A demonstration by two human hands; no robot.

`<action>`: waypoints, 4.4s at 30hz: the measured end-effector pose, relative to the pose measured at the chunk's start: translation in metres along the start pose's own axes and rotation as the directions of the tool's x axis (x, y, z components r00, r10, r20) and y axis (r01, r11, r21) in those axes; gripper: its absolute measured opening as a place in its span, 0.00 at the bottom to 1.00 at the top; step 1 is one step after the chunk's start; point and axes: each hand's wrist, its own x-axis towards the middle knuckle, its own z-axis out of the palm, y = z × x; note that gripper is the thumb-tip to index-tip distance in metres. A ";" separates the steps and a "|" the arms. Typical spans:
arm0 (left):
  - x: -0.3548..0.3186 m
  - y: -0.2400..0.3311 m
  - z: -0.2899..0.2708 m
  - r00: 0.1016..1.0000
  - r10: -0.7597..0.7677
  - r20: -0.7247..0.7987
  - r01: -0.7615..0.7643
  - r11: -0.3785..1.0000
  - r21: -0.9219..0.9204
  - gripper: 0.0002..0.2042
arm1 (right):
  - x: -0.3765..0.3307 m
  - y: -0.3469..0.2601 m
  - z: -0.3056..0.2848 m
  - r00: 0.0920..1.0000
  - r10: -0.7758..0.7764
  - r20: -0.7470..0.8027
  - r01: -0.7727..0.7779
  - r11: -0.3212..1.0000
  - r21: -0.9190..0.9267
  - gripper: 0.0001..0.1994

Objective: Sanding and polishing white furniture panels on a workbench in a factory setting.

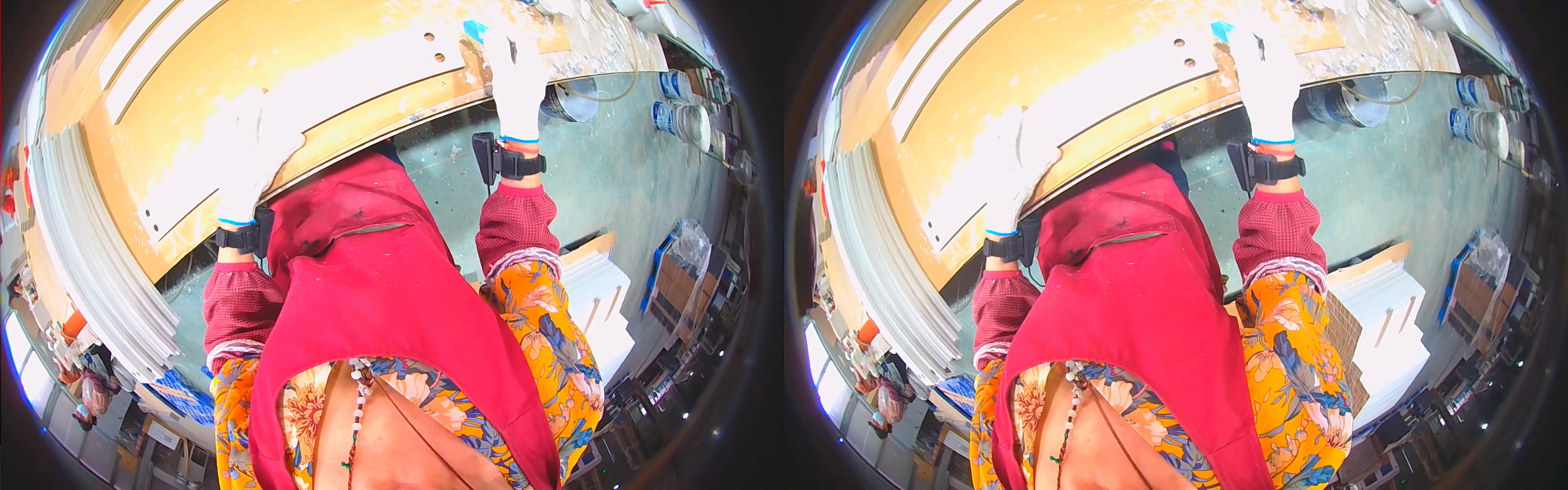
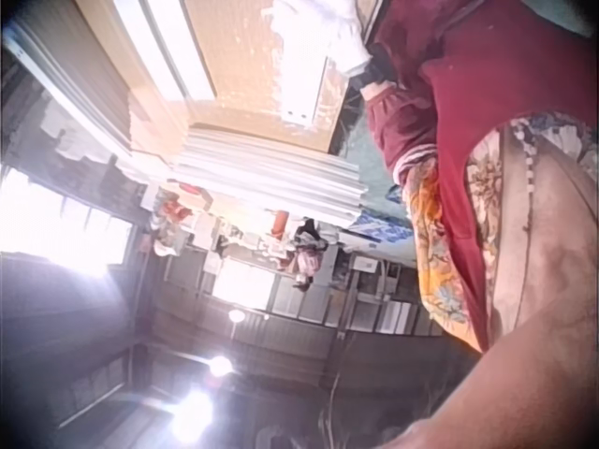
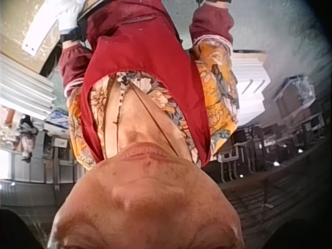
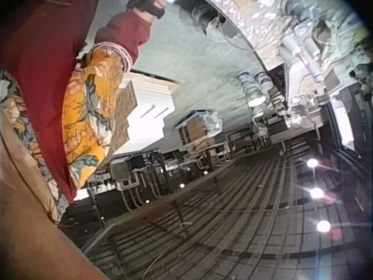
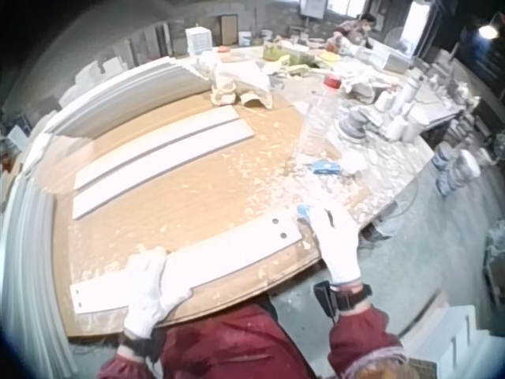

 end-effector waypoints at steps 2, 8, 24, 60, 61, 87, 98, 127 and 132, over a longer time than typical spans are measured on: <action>-0.001 0.000 0.000 1.000 0.003 -0.002 -0.003 1.000 0.013 0.31 | 0.006 0.012 0.009 0.987 -0.159 0.007 0.158 0.973 -0.169 0.16; -0.003 -0.002 0.004 1.000 -0.011 -0.020 0.011 1.000 0.008 0.32 | 0.006 0.032 0.024 0.983 -0.181 0.012 0.180 0.972 -0.149 0.16; -0.005 -0.007 0.005 0.997 0.045 -0.064 -0.041 0.997 0.071 0.30 | 0.015 0.035 0.019 0.845 -0.494 0.205 0.530 0.722 -0.445 0.17; -0.019 0.039 0.043 0.918 -0.373 -0.136 0.383 0.922 0.056 0.26 | -0.079 -0.318 0.113 0.556 -0.368 0.745 -0.235 0.791 0.566 0.16; -0.021 0.039 0.042 0.915 -0.382 -0.132 0.389 0.920 0.037 0.26 | -0.084 -0.327 0.121 0.505 -0.436 0.745 -0.177 0.792 0.584 0.16; -0.063 0.036 0.003 0.938 -0.332 0.103 0.348 0.895 -0.280 0.22 | -0.101 -0.365 0.227 0.563 -0.528 0.636 -0.107 0.716 0.690 0.16; -0.058 0.036 -0.007 0.948 -0.269 0.167 0.309 0.906 -0.290 0.20 | -0.092 -0.362 0.243 0.606 -0.612 0.508 0.111 0.698 0.708 0.15; -0.049 -0.055 -0.028 0.894 -0.447 0.016 0.446 0.887 -0.124 0.25 | -0.039 -0.126 -0.017 0.926 0.198 0.321 -0.368 0.294 0.882 0.17; -0.043 -0.059 -0.042 0.953 -0.071 -0.295 0.030 0.990 -0.141 0.27 | -0.056 -0.080 -0.040 0.866 0.382 0.322 -0.454 0.333 0.826 0.19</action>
